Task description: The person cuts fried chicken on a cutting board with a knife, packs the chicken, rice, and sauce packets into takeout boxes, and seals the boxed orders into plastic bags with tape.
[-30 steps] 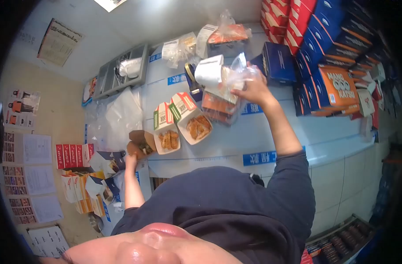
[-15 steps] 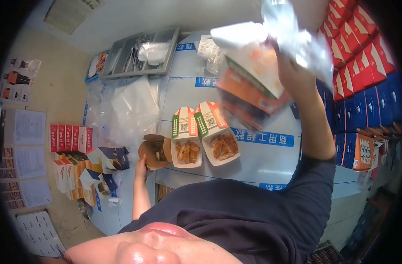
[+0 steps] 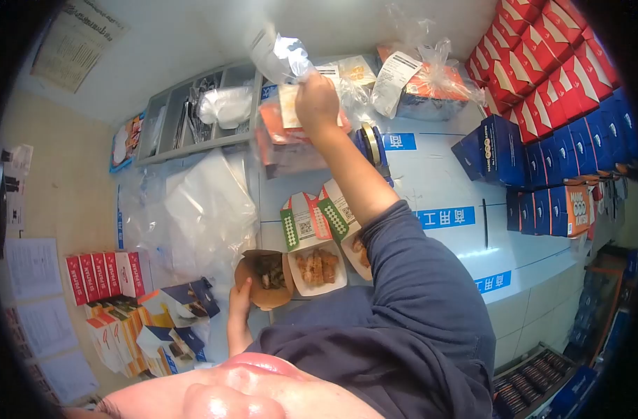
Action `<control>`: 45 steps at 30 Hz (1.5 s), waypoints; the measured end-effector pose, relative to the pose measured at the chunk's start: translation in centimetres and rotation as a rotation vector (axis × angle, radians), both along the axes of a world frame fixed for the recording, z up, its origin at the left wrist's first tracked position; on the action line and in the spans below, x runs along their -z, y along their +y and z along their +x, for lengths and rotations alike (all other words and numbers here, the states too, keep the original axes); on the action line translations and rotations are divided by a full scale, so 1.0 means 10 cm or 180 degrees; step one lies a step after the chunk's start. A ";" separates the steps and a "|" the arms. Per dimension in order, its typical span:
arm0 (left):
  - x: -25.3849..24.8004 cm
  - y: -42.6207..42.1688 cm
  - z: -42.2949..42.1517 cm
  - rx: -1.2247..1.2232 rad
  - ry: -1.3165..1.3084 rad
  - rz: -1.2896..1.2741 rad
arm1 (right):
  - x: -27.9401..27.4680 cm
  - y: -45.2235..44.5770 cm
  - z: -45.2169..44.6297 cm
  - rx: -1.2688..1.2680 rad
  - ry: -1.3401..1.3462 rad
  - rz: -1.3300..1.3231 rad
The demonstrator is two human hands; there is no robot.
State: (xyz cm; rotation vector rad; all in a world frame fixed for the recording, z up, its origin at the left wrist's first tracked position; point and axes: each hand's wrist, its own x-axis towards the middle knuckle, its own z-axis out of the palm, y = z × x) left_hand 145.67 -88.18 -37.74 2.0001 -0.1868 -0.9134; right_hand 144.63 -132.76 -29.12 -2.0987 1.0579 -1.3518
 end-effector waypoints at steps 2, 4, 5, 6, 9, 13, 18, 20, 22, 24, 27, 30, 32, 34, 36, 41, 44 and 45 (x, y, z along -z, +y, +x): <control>0.08 0.07 0.03 0.0013 0.0069 -0.0053 | 0.14 -0.16 0.00 0.0386 0.0616 -0.0409; 0.16 0.12 0.05 -0.0011 0.0131 -0.0052 | 0.09 -0.36 -0.12 0.0555 0.0617 -0.0448; 0.19 0.14 0.05 -0.0029 0.0183 -0.0045 | 0.08 -0.45 -0.16 0.0730 0.0605 -0.0479; 0.20 0.13 0.06 -0.0025 0.0192 -0.0042 | 0.10 -0.55 -0.14 0.0734 0.0616 -0.0477; 0.21 0.07 -0.02 -0.0261 0.0129 0.0073 | 0.19 -0.87 -0.03 0.0863 0.0418 -0.1021; 0.23 -0.15 -0.13 -0.0675 -0.0142 -0.0199 | 0.34 -1.19 0.25 0.0984 0.0586 -0.0664; 0.16 -0.39 -0.06 -0.0337 -0.0408 0.0046 | 0.14 -1.01 0.09 0.0771 0.0973 -0.0135; 0.12 -0.35 0.01 -0.0139 0.0004 -0.0219 | 0.11 -1.01 -0.22 0.0657 0.0506 -0.0706; -0.10 -0.33 0.00 0.0021 -0.0197 -0.0073 | 0.00 -0.84 -0.47 0.0554 0.0037 -0.1263; -0.23 -0.33 -0.06 0.0050 -0.0340 -0.0267 | -0.17 -0.50 -0.71 -0.0163 -0.0118 -0.1058; -0.37 -0.32 -0.05 -0.0042 -0.0622 -0.0233 | 0.15 -0.06 -0.40 -0.1760 0.1415 -0.0474; -0.63 -0.41 -0.04 -0.0297 -0.1077 0.0318 | 0.62 0.05 0.09 -0.1417 0.1797 -0.1444; -0.68 -0.36 0.03 -0.0280 -0.1320 0.0054 | 0.84 -0.10 0.43 -0.0794 0.1389 -0.2607; -0.75 -0.27 0.11 -0.0347 -0.1426 -0.0415 | 0.68 -0.22 0.66 -0.1093 0.2035 -0.1919; -0.93 -0.23 0.25 -0.0550 -0.1479 -0.0566 | 0.58 -0.23 0.82 -0.1069 0.1648 -0.1169; -1.39 -0.69 0.51 -0.0332 -0.2496 -0.0516 | -0.38 0.04 0.11 -0.1629 -0.1458 0.1632; -1.46 -1.47 0.65 0.0334 -0.2276 -0.0999 | -0.49 0.16 -0.33 -0.2107 -0.2292 0.2695; -1.44 -1.74 0.71 0.0622 -0.2171 -0.0945 | -0.50 0.21 -0.47 -0.2235 -0.2533 0.3105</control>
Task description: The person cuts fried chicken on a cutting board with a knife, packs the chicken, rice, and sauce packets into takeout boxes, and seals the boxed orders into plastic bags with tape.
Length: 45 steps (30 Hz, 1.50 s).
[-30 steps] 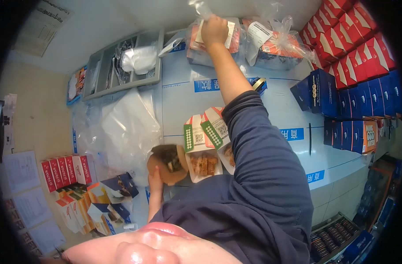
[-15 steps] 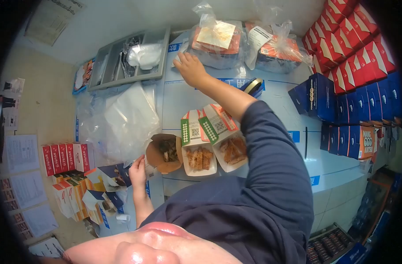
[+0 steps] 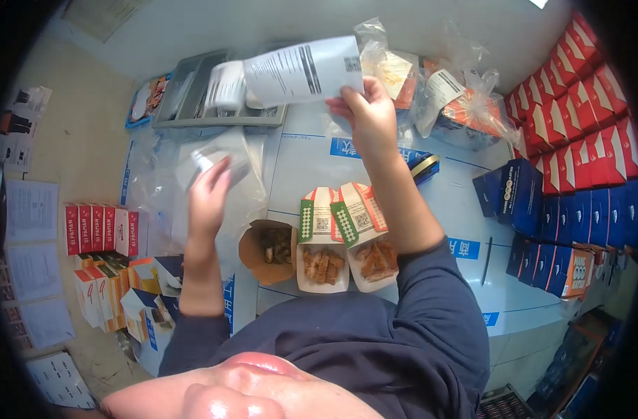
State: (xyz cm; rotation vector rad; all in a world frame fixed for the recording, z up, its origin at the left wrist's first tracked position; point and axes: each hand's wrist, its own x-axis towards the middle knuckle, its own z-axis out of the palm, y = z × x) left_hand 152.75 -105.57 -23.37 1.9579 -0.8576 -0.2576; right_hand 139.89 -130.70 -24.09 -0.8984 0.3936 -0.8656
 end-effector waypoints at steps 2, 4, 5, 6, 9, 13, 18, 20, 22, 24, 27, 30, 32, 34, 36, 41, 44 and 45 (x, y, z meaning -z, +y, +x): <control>0.07 -0.49 0.06 0.0530 0.0470 0.0087 | 0.05 0.05 -0.25 -0.0078 -0.0207 0.0294; 0.11 -0.87 0.01 0.0659 0.1106 -0.0273 | 0.13 0.11 -0.46 -0.0176 -0.0415 0.0598; 0.10 -1.04 -0.02 0.0559 0.2290 -0.0706 | 0.17 0.14 -0.55 -0.0246 -0.0424 0.0644; 0.09 -1.15 -0.05 0.0444 0.3470 -0.1135 | 0.21 0.18 -0.64 -0.0314 -0.0436 0.0688; 0.18 -1.38 -0.13 0.0791 0.3644 -0.2272 | 0.30 0.24 -0.85 -0.0200 -0.0225 0.0723; 0.37 -1.51 0.16 -0.0321 0.2211 -0.2023 | 0.52 0.19 -1.15 0.0197 -0.0137 0.0625; 0.30 -1.14 1.02 -0.1092 -0.0633 0.0937 | 0.51 -0.17 -1.63 0.0657 -0.0104 0.0785; 0.10 -0.94 1.15 -0.1268 -0.1311 0.2153 | 0.52 -0.26 -1.70 0.0744 -0.0068 0.0763; -0.14 -0.73 1.12 -0.1793 -0.1341 0.1588 | 0.48 -0.28 -1.70 0.0702 -0.0185 0.0881; -0.37 -0.63 1.00 -0.1454 -0.1427 0.0718 | 0.49 -0.26 -1.66 0.0650 -0.0317 0.0925; -0.28 -1.07 0.16 0.1022 0.0230 -0.0098 | 0.54 -0.09 -1.42 0.0585 -0.0795 0.1528; 0.14 -1.51 -0.59 0.1462 0.1871 0.0054 | 0.56 0.37 -1.09 -0.0157 -0.0638 0.1330; 0.37 -1.71 -0.62 0.1031 0.2265 0.0026 | 0.38 0.62 -1.03 -0.0403 0.0175 0.1263; 0.34 -1.77 -0.59 0.1150 0.2155 -0.0791 | 0.60 0.58 -1.25 0.0002 0.0725 0.0339; 0.18 -1.71 -0.45 0.1157 0.1876 -0.0644 | 0.78 0.44 -1.49 0.1212 0.1312 -0.0029; 0.27 -1.76 -0.26 0.1200 0.1802 -0.0083 | 1.55 0.06 -1.54 0.1065 0.1964 0.0384; 0.32 -1.80 -0.28 0.1315 0.1741 0.0012 | 1.51 -0.12 -1.38 0.1490 0.1533 -0.0323; 0.29 -1.81 -0.29 0.1312 0.1711 0.0018 | 1.27 -0.20 -1.40 0.1934 0.1966 -0.1302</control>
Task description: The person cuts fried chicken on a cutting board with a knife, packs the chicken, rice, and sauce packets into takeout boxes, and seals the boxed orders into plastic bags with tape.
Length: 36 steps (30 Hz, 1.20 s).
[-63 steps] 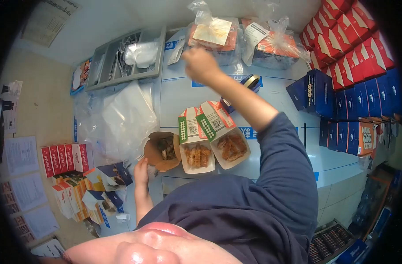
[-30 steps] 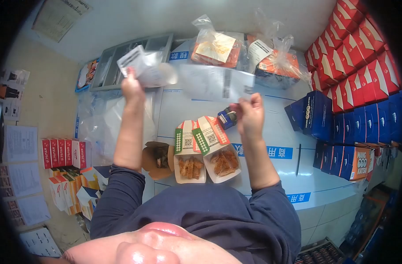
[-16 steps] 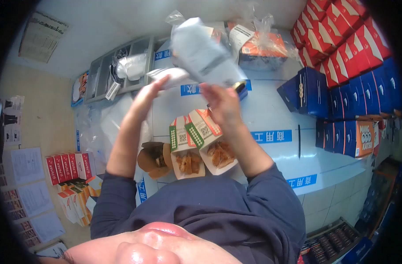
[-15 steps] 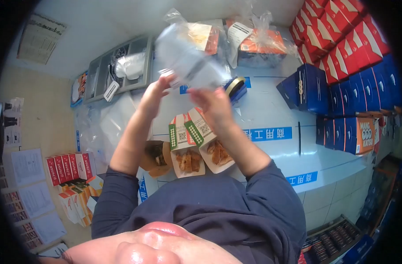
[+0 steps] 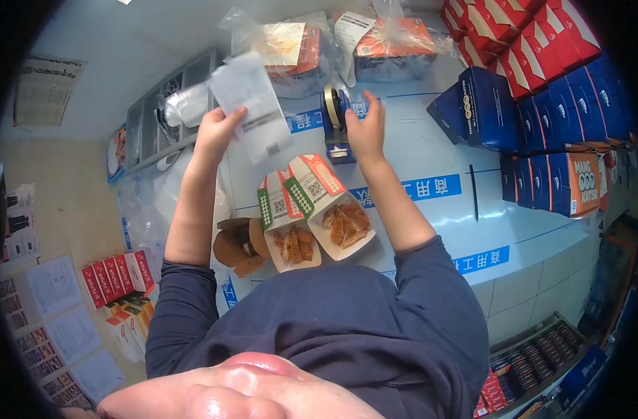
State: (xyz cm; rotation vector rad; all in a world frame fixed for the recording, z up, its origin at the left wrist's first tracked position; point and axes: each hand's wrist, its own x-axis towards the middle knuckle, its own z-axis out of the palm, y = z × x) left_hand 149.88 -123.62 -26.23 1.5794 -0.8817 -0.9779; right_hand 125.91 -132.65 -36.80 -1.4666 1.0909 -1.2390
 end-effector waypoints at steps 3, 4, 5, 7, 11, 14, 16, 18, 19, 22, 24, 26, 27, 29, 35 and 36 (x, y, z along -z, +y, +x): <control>-0.13 0.04 -0.13 0.0532 -0.0864 0.0536 | -0.63 0.00 0.08 -0.0306 0.0403 -0.0334; -0.17 0.04 -0.19 0.0801 -0.1027 0.0586 | -0.74 0.05 0.16 -0.0859 0.0149 0.0221; -0.20 0.04 -0.26 0.1070 -0.1188 0.0626 | -0.62 0.03 0.26 -0.1442 -0.0299 0.0638; -0.28 0.04 -0.45 0.1014 -0.1601 0.0709 | -0.55 0.13 0.35 -0.1717 -0.1261 0.1389; -0.09 0.09 -0.34 0.0356 -0.1242 0.0236 | -0.56 0.16 0.23 -0.1518 -0.1474 0.1094; -0.15 0.08 -0.47 0.0419 -0.1140 0.0160 | -0.69 0.17 0.20 -0.1658 -0.1649 0.1222; -0.08 0.02 -0.65 0.0452 -0.0880 -0.0227 | -0.69 0.21 0.25 -0.1696 -0.1587 0.1194; -0.03 -0.05 -0.61 0.0250 -0.0554 -0.0157 | -0.79 0.22 0.16 -0.1349 -0.1142 0.0983; -0.03 -0.06 -0.58 0.0055 -0.0227 -0.0063 | -0.70 0.18 0.06 -0.1353 -0.1158 0.0966; -0.07 -0.01 -0.44 -0.0086 -0.0608 0.0188 | -0.18 0.10 -0.17 -0.0500 -0.0048 0.0431; -0.07 0.04 -0.47 0.0071 -0.3440 0.0624 | 0.12 0.23 -0.25 -0.0506 0.1627 0.0300; 0.08 0.06 -0.56 0.0432 -0.3819 0.0785 | 0.32 0.26 -0.25 -0.0672 0.1241 0.0821; 0.18 0.05 -0.61 0.0772 -0.4204 0.0915 | 0.37 0.24 -0.25 -0.0831 0.0834 0.1295; 0.27 0.04 -0.81 0.1726 -0.4251 0.1227 | 0.36 0.23 -0.21 -0.0771 0.0354 0.1542; 0.61 -0.11 -1.09 0.2756 -0.4167 0.1577 | 0.20 0.31 -0.24 -0.0737 0.0235 0.2001; 0.62 -0.12 -1.09 0.2768 -0.4242 0.1569 | 0.25 0.46 -0.31 -0.0482 0.0338 0.0949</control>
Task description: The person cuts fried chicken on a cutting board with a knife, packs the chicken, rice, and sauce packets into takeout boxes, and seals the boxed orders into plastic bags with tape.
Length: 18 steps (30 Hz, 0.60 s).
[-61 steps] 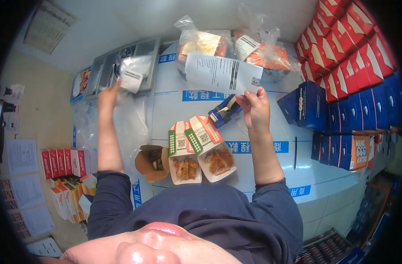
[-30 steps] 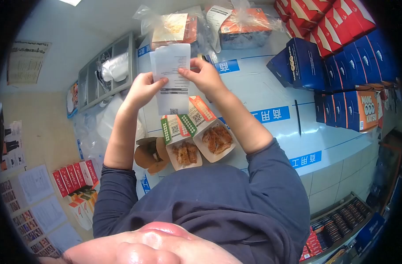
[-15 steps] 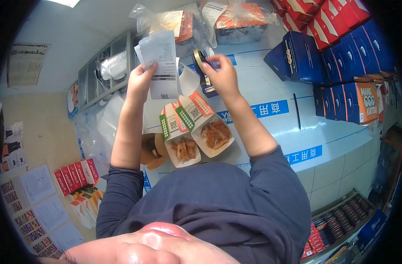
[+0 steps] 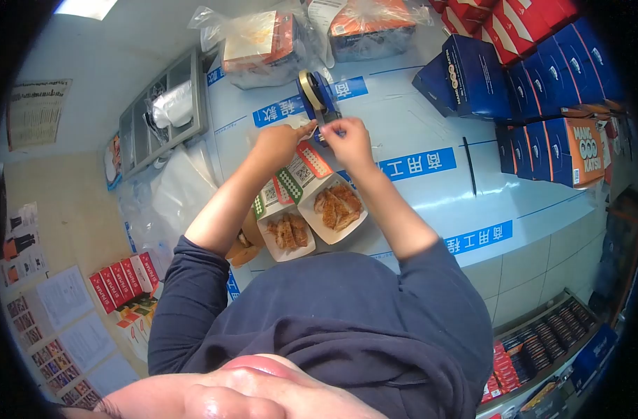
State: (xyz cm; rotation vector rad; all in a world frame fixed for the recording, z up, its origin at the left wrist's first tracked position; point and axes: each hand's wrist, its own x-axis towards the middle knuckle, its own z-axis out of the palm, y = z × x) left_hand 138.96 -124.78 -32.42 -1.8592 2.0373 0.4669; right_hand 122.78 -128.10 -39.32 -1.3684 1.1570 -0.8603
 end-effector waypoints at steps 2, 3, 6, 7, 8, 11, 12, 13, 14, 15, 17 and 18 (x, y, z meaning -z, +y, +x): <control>0.03 0.02 0.00 0.0034 -0.0049 0.0036 | -0.06 0.30 -0.15 -0.0125 -0.0667 0.0878; 0.04 0.02 -0.01 -0.0027 0.0024 -0.0027 | 0.06 0.33 -0.17 -0.0125 -0.0655 0.0912; 0.01 0.07 0.02 -0.0101 0.0236 -0.0396 | 0.21 0.23 -0.18 -0.0204 0.0581 0.0636; -0.01 0.10 0.06 -0.0124 0.0364 -0.0662 | 0.26 0.18 -0.19 -0.0217 0.0568 0.0623; -0.03 0.13 0.12 -0.0125 0.0334 -0.0659 | 0.36 0.12 -0.21 -0.0379 0.1686 0.0074; -0.19 0.13 0.40 -0.0436 0.0388 -0.1234 | 0.43 -0.03 -0.49 -0.0461 0.2444 -0.0584; -0.30 0.11 0.48 -0.0589 0.0695 -0.1531 | 0.32 -0.18 -0.54 -0.0335 0.1503 -0.0287; -0.38 0.12 0.53 -0.0767 0.1037 -0.1778 | 0.14 -0.27 -0.61 -0.0253 0.0593 0.0047; -0.54 0.10 0.52 -0.0537 0.0985 -0.2079 | -0.13 -0.36 -0.55 -0.0164 0.0276 -0.0181; -0.60 0.10 0.47 -0.0545 0.1008 -0.2069 | -0.45 -0.45 -0.42 -0.0070 -0.0030 -0.0410; -0.67 0.07 0.29 -0.0117 0.0392 -0.2771 | -1.04 -0.54 -0.11 -0.0185 -0.0599 0.0834; -0.67 0.06 0.19 0.0136 0.0224 -0.3034 | -1.09 -0.58 0.10 -0.0353 -0.0707 0.0995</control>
